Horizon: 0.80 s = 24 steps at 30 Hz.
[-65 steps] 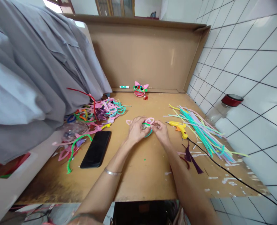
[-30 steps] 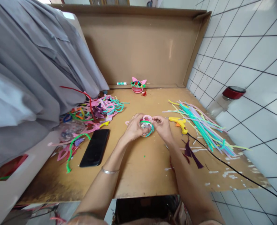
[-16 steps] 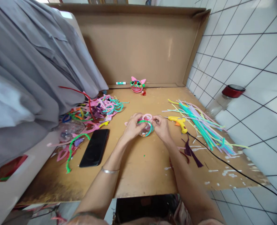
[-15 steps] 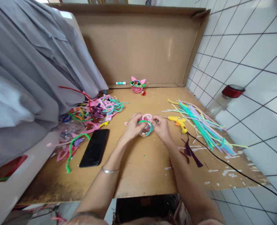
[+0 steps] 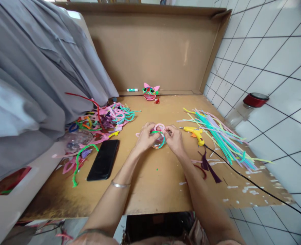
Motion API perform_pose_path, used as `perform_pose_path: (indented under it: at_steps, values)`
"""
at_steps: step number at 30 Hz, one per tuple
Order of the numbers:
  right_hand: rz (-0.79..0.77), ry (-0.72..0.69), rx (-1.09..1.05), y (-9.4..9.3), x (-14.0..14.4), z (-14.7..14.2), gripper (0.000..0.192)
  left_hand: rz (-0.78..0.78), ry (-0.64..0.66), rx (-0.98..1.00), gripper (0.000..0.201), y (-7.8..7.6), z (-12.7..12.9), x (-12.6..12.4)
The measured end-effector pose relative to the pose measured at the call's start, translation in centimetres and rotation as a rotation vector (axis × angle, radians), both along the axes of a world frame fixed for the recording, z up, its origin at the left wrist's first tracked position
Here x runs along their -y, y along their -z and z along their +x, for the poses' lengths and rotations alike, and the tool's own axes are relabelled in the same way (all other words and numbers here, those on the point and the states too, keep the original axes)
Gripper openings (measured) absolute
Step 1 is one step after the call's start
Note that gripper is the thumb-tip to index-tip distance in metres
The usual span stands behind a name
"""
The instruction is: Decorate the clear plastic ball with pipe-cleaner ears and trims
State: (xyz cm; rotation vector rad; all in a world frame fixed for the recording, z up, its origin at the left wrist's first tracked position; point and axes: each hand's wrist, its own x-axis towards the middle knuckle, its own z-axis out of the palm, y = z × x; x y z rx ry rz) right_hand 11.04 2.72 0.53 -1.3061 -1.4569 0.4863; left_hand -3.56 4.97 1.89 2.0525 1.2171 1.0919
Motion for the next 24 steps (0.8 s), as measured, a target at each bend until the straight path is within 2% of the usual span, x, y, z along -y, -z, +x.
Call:
perform_pose_path:
  at_steps: [20,24]
  values:
    - [-0.011,-0.029,-0.090,0.22,-0.20,0.02,0.009,-0.047,-0.027,0.109,0.013,0.68,0.10,-0.42]
    - [-0.020,-0.062,-0.171,0.36,-0.30,0.08,0.008,-0.054,-0.029,0.137,0.013,0.84,-0.04,-0.62]
